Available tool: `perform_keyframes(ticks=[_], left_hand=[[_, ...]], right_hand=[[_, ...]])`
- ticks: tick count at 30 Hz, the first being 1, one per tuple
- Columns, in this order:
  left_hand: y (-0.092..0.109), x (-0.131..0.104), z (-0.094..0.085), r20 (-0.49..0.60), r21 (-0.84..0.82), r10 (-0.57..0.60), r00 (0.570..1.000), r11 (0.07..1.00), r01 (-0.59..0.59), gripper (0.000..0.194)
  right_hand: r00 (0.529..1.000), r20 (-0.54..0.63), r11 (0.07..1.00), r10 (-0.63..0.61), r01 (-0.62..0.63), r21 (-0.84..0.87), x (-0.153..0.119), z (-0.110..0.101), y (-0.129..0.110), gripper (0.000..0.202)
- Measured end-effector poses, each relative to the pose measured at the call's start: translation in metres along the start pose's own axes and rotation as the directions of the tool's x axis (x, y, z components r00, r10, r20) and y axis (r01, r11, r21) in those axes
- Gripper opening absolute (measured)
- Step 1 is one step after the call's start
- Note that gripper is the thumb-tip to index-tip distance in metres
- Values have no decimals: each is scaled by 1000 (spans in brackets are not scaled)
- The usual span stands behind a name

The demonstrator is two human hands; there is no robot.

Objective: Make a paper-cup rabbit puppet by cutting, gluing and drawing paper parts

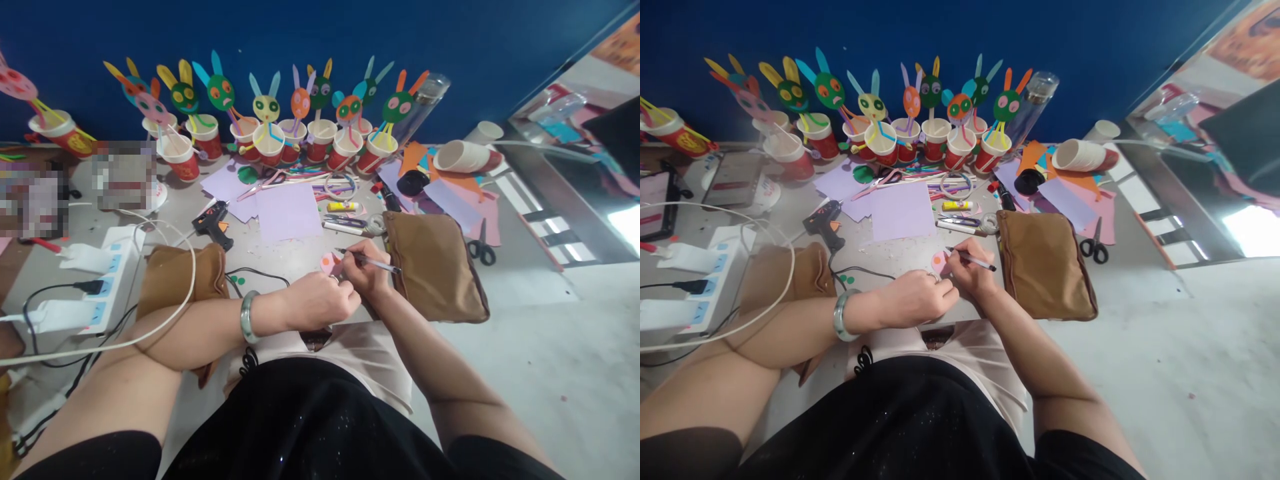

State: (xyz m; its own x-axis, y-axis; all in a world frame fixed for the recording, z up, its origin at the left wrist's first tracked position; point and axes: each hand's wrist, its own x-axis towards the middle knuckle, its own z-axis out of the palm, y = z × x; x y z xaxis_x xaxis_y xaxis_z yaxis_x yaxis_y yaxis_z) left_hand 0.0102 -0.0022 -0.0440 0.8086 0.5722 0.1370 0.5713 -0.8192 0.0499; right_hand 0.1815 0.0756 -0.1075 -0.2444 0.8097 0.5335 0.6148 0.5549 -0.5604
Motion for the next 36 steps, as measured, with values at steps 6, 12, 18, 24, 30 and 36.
perform_keyframes(ticks=[6,12,18,24,30,36], left_hand=[[5,0,6,138,-35,-80,987,996,86,24],[7,-1,0,247,21,-116,962,993,114,39],[8,-1,-4,303,10,-156,940,987,160,45],[8,-1,-2,308,14,-172,936,984,176,45],[8,-1,-3,324,10,-173,930,984,180,48],[7,0,-5,339,20,-170,925,985,174,49]], right_hand=[[1000,-9,999,-26,26,21,-1,0,3,9],[1000,18,999,8,-9,35,-1,0,4,8],[1000,6,999,8,-8,43,-1,1,4,7],[1000,-2,999,0,0,54,0,-1,0,8],[1000,-4,999,6,-6,50,-1,-1,0,9],[1000,-18,997,-21,22,73,-2,-1,1,8]])
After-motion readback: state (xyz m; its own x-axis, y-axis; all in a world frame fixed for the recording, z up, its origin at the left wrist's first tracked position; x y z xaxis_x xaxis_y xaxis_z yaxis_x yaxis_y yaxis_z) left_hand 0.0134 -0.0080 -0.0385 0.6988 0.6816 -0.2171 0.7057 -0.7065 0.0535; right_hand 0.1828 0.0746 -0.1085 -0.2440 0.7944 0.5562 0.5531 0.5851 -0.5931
